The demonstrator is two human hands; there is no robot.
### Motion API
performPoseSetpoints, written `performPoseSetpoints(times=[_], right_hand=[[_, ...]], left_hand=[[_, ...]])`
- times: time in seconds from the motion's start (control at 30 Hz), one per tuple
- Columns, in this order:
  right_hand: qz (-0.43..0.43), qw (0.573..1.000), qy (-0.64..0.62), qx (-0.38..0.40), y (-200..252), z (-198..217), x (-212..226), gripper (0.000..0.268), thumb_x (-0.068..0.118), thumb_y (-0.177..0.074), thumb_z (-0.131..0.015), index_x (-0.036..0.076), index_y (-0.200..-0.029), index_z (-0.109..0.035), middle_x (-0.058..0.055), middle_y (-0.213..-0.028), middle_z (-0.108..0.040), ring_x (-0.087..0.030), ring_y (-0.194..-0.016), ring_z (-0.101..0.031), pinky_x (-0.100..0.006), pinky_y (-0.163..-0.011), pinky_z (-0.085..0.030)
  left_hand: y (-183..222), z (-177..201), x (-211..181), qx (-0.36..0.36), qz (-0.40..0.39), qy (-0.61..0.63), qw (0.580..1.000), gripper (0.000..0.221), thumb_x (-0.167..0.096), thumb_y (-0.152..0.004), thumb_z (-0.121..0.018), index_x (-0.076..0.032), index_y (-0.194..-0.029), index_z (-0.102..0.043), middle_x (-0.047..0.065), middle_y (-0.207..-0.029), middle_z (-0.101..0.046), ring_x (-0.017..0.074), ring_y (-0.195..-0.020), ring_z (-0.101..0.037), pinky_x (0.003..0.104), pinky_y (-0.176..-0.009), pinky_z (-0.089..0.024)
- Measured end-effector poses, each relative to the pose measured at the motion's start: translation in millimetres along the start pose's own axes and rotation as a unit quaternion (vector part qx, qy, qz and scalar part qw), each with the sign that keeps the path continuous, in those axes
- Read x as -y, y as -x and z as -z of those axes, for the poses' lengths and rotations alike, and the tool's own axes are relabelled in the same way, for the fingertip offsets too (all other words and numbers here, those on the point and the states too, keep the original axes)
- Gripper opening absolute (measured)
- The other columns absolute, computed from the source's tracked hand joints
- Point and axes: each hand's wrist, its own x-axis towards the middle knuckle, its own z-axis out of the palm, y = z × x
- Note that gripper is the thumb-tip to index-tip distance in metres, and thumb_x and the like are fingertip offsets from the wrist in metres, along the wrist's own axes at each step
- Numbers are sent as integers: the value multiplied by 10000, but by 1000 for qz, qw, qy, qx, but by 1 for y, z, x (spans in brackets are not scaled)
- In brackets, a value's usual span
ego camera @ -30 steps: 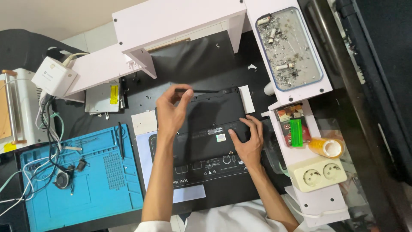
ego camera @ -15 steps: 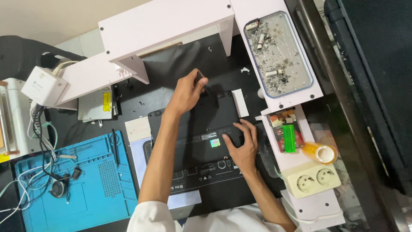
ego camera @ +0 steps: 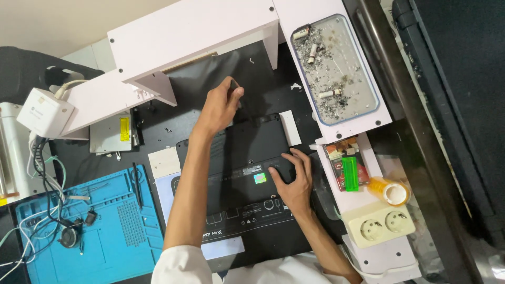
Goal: Disassembling a laptop to access internal components.
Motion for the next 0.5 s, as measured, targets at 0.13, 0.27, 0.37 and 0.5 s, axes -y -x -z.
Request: performPoseSetpoints(times=[0.13, 0.27, 0.37, 0.5], right_hand=[[2, 1000, -1, -1, 1, 1, -1, 486, 172, -794, -865, 68, -1221, -657, -128, -1367, -583, -337, -1267, -590, -446, -1039, -507], [5, 1000, -10, 4, 1, 0, -2, 475, 179, -810, -862, 70, -1222, -655, -129, -1371, -573, -334, -1275, -592, -446, -1034, -519], [4, 1000, -9, 3, 0, 0, -4, 474, 179, -810, -861, 66, -1221, -653, -130, -1362, -575, -335, -1267, -594, -451, -1028, -522], [9, 1000, -13, 10, -1, 0, -2, 490, 175, -806, -862, 59, -1231, -647, -140, -1366, -567, -344, -1261, -590, -450, -1017, -520]], left_hand=[[-7, -6, 2, 13, 23, -3, 1000, 258, -217, -1030, -619, 13, -926, -571, 113, -692, -640, 196, -632, -616, 359, -628, -500], [-12, -16, 23, 17, 56, -8, 998, 301, -244, -1012, -639, 27, -883, -613, 113, -719, -689, 175, -648, -673, 346, -636, -522], [-16, -21, 25, -3, 104, 9, 995, 337, -272, -1018, -631, 32, -874, -641, 110, -723, -703, 159, -626, -672, 340, -613, -532], [-21, -29, 45, -17, 165, 12, 986, 361, -303, -1011, -614, 20, -866, -685, 104, -693, -709, 149, -588, -675, 333, -596, -551]])
